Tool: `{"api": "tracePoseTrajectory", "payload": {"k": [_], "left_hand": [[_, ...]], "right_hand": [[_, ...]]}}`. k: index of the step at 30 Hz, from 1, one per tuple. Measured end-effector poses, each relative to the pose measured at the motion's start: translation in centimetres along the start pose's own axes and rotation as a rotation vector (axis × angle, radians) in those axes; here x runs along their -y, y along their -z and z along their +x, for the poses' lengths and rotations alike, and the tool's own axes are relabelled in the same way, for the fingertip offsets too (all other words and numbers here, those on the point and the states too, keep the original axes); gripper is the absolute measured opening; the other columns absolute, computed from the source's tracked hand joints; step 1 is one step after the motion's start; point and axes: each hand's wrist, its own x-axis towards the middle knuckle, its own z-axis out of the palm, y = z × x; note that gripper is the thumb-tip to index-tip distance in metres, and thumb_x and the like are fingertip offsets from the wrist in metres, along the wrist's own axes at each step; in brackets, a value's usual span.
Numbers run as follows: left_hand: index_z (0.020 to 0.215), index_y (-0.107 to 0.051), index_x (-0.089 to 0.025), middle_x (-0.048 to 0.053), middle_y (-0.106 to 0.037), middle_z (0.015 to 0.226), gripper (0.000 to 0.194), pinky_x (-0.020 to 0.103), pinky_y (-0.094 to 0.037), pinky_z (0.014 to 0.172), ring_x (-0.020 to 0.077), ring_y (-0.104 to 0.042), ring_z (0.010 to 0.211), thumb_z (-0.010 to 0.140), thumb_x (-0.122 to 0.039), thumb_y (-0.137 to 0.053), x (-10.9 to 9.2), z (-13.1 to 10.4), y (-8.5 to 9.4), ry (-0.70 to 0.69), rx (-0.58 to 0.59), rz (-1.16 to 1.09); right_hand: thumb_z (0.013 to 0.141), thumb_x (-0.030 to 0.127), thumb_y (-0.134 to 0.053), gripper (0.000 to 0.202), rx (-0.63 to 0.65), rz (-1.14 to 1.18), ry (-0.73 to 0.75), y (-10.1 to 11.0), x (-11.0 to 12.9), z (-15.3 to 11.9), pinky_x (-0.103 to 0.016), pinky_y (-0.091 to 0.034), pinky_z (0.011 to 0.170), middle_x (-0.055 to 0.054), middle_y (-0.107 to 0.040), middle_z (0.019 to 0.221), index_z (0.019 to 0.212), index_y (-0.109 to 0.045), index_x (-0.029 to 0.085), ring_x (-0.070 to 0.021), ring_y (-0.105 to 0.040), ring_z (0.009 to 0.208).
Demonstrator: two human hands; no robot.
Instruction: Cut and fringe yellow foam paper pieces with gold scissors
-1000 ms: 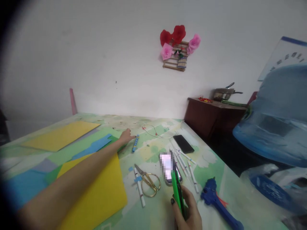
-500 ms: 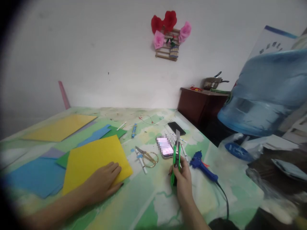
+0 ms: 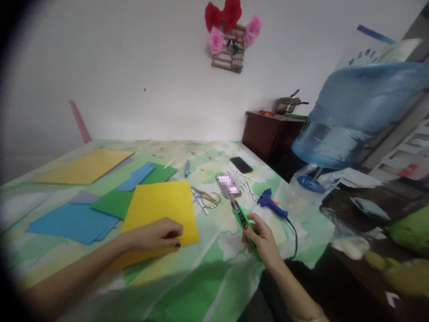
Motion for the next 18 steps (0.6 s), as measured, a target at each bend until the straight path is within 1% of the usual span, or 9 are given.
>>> {"api": "tracePoseTrajectory", "payload": {"k": [2,4,5,6,8,9,11,14,18], "left_hand": [[0.069,-0.047,-0.018,-0.002,-0.050,0.067,0.016,0.023,-0.028,0.054,0.0121,-0.043,0.060,0.080,-0.030,-0.049,0.0,0.1,-0.4,-0.002,-0.027,-0.006],[0.073,-0.050,-0.017,0.000,-0.053,0.070,0.018,0.024,-0.030,0.057,0.0127,-0.044,0.062,0.083,-0.030,-0.044,0.1,0.1,-0.6,-0.018,-0.033,-0.021],[0.074,-0.052,-0.017,0.001,-0.055,0.072,0.019,0.024,-0.031,0.059,0.0129,-0.045,0.064,0.085,-0.030,-0.043,0.1,0.1,-0.7,-0.037,-0.022,-0.033],[0.075,-0.053,-0.016,0.001,-0.056,0.074,0.021,0.024,-0.032,0.060,0.0128,-0.047,0.065,0.086,-0.030,-0.041,0.1,0.1,-0.7,-0.061,-0.010,-0.051],[0.077,-0.056,-0.016,0.001,-0.058,0.076,0.024,0.023,-0.034,0.062,0.0122,-0.049,0.066,0.087,-0.030,-0.040,0.1,-0.1,-0.6,-0.107,0.015,-0.105],[0.078,-0.057,-0.016,0.001,-0.058,0.075,0.025,0.022,-0.034,0.061,0.0117,-0.049,0.066,0.087,-0.031,-0.040,0.0,-0.2,-0.5,-0.122,0.020,-0.134],[0.076,-0.058,-0.015,0.001,-0.057,0.072,0.025,0.021,-0.035,0.059,0.0109,-0.049,0.063,0.087,-0.031,-0.041,0.0,-0.4,-0.4,-0.117,0.004,-0.166],[0.071,-0.057,-0.014,0.000,-0.054,0.067,0.025,0.021,-0.034,0.057,0.0106,-0.048,0.060,0.084,-0.031,-0.045,0.1,-0.4,-0.3,-0.076,-0.045,-0.165],[0.073,-0.058,-0.014,0.000,-0.055,0.067,0.019,0.021,-0.035,0.056,0.0106,-0.048,0.060,0.081,-0.029,-0.049,0.7,-0.4,-0.7,-0.061,-0.061,-0.215]], "right_hand": [[0.074,0.034,-0.064,0.029,0.041,-0.073,-0.064,0.4,0.4,-1.3,-0.018,-0.029,0.030,0.004,-0.056,0.065,0.094,-0.048,0.021,-0.0057,-0.040,0.032],[0.069,0.029,-0.068,0.036,0.081,-0.233,-0.072,0.7,0.8,-2.3,-0.018,-0.032,0.030,0.001,-0.058,0.083,0.099,-0.049,0.023,-0.0052,-0.043,0.035],[0.069,0.026,-0.067,0.035,0.115,-0.371,-0.034,0.8,1.1,-2.7,-0.019,-0.036,0.033,0.000,-0.058,0.088,0.100,-0.049,0.024,-0.0062,-0.047,0.038],[0.071,0.024,-0.064,0.032,0.157,-0.526,0.027,0.9,1.4,-3.0,-0.020,-0.040,0.038,-0.001,-0.058,0.089,0.100,-0.051,0.023,-0.0083,-0.051,0.044],[0.073,0.020,-0.060,0.025,0.243,-0.788,0.159,1.0,1.9,-3.1,-0.024,-0.046,0.053,-0.001,-0.059,0.084,0.097,-0.054,0.021,-0.0136,-0.057,0.060],[0.072,0.018,-0.060,0.024,0.272,-0.847,0.195,1.0,2.1,-3.1,-0.026,-0.047,0.059,-0.002,-0.059,0.081,0.096,-0.056,0.021,-0.0158,-0.058,0.067],[0.071,0.015,-0.060,0.026,0.316,-0.889,0.219,0.9,2.4,-2.6,-0.027,-0.046,0.066,-0.002,-0.060,0.081,0.096,-0.059,0.020,-0.0175,-0.058,0.073],[0.070,0.014,-0.060,0.030,0.363,-0.929,0.247,0.7,2.6,-1.5,-0.029,-0.045,0.069,-0.004,-0.061,0.086,0.099,-0.061,0.020,-0.0190,-0.058,0.078],[0.073,0.015,-0.059,0.032,0.418,-0.978,0.312,0.3,2.8,0.7,-0.031,-0.044,0.073,-0.007,-0.062,0.092,0.105,-0.061,0.020,-0.0216,-0.057,0.084]]}}
